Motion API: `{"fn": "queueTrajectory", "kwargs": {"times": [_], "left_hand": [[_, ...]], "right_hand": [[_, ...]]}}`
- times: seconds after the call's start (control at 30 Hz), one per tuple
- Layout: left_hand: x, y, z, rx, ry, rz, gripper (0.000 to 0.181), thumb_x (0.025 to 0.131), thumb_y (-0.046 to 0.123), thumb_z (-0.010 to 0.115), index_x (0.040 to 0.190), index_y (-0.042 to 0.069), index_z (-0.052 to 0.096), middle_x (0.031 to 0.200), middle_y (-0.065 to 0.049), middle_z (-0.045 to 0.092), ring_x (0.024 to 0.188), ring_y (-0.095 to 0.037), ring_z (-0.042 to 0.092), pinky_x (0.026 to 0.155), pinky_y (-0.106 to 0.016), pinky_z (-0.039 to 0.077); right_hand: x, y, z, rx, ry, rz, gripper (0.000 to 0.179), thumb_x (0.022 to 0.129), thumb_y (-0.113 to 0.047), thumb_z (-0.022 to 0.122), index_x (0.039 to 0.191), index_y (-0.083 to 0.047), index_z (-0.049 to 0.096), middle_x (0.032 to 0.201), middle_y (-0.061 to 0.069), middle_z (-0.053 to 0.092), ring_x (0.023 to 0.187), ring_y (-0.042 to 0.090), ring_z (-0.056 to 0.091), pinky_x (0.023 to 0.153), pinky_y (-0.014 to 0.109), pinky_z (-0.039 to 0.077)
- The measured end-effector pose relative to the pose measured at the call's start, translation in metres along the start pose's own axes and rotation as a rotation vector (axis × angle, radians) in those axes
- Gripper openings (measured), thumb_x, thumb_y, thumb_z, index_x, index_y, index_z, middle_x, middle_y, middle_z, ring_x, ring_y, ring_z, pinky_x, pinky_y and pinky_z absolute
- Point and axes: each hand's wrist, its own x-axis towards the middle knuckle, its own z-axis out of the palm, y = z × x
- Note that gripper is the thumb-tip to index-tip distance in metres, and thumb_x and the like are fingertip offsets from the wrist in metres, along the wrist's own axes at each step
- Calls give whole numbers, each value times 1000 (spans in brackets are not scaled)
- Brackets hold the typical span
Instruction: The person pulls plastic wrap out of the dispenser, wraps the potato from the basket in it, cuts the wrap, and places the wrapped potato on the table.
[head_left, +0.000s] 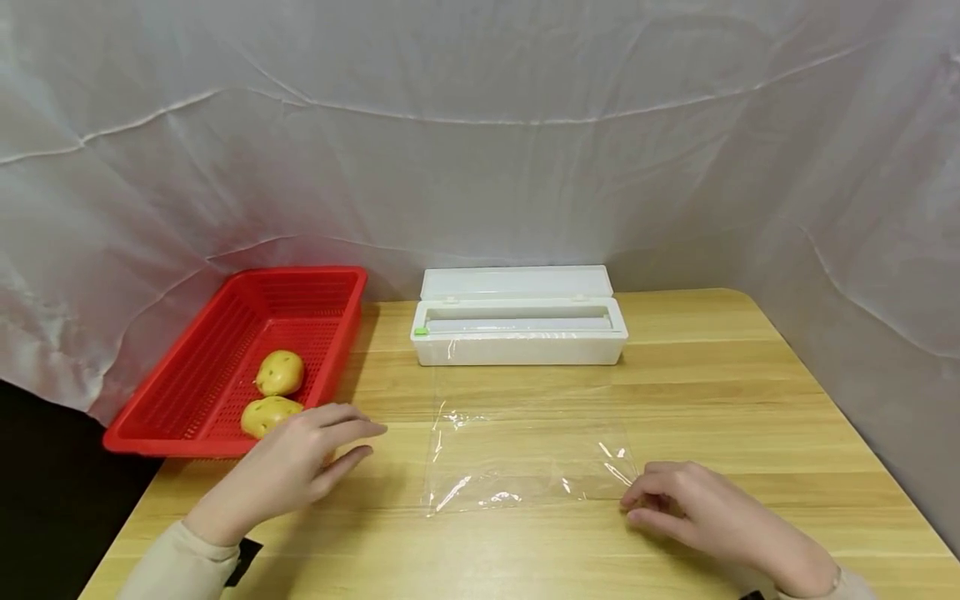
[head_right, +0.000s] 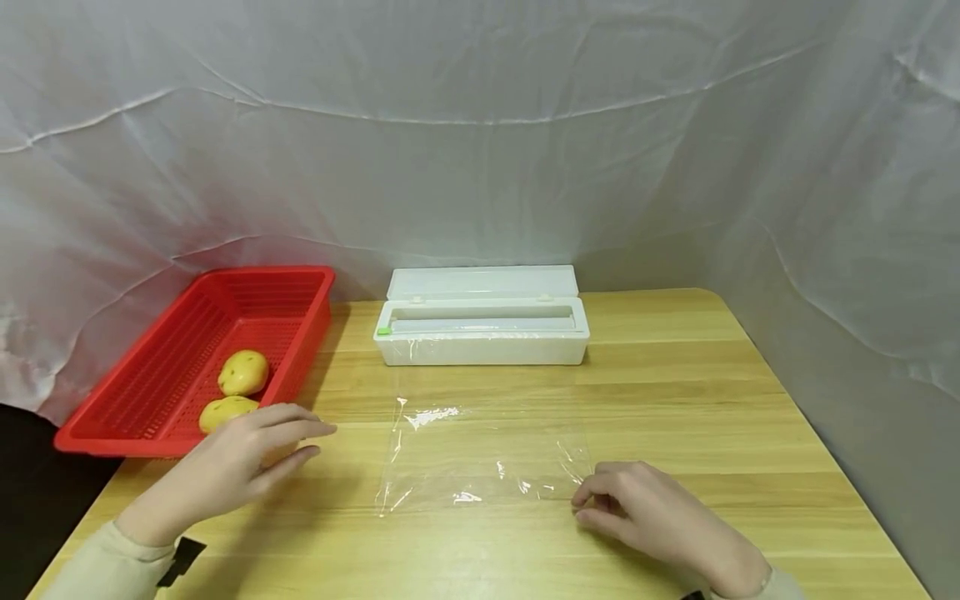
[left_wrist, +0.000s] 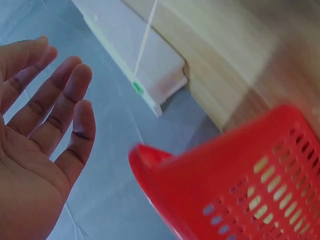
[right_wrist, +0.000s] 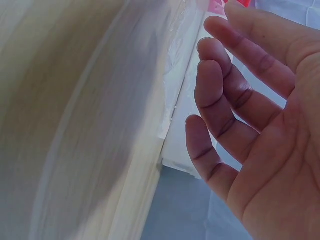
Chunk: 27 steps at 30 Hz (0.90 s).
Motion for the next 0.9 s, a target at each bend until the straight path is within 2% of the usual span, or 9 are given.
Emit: {"fn": "queueTrajectory", "kwargs": {"times": [0.23,0.37,0.57,0.7,0.9], "left_hand": [[2,-23,-13,-121,21,-105,46,81,4,90,123,18,77,107,9,74,83,-1,63,70,-14,53],[3,-37,-20,-165,26,-162,47,85,3,88,127,18,75,101,12,71,83,2,59,69,-16,53],[3,-56,-29,-168,48,-211,55,85,4,89,134,18,71,90,16,63,79,2,56,67,-19,55],[2,-67,-32,-178,53,-239,60,84,2,89,138,16,69,97,12,68,80,2,61,67,-21,57],[-4,-84,-36,-195,51,-311,60,87,1,87,141,15,67,107,6,75,86,1,67,70,-16,56]], "right_hand": [[0,3,-2,12,5,14,8,99,-22,79,105,-28,78,94,-22,67,76,-13,50,62,16,46],[0,5,-3,27,17,24,9,99,-20,79,105,-27,79,95,-22,68,79,-12,52,63,17,48],[1,8,-3,86,44,20,12,99,-16,78,108,-24,78,92,-24,66,79,-11,54,63,18,50],[1,10,-3,122,53,18,14,99,-14,77,111,-22,77,93,-23,67,81,-10,56,65,18,52],[0,11,-4,148,74,28,19,99,-13,77,116,-21,76,96,-21,69,84,-5,61,70,19,54]]}}
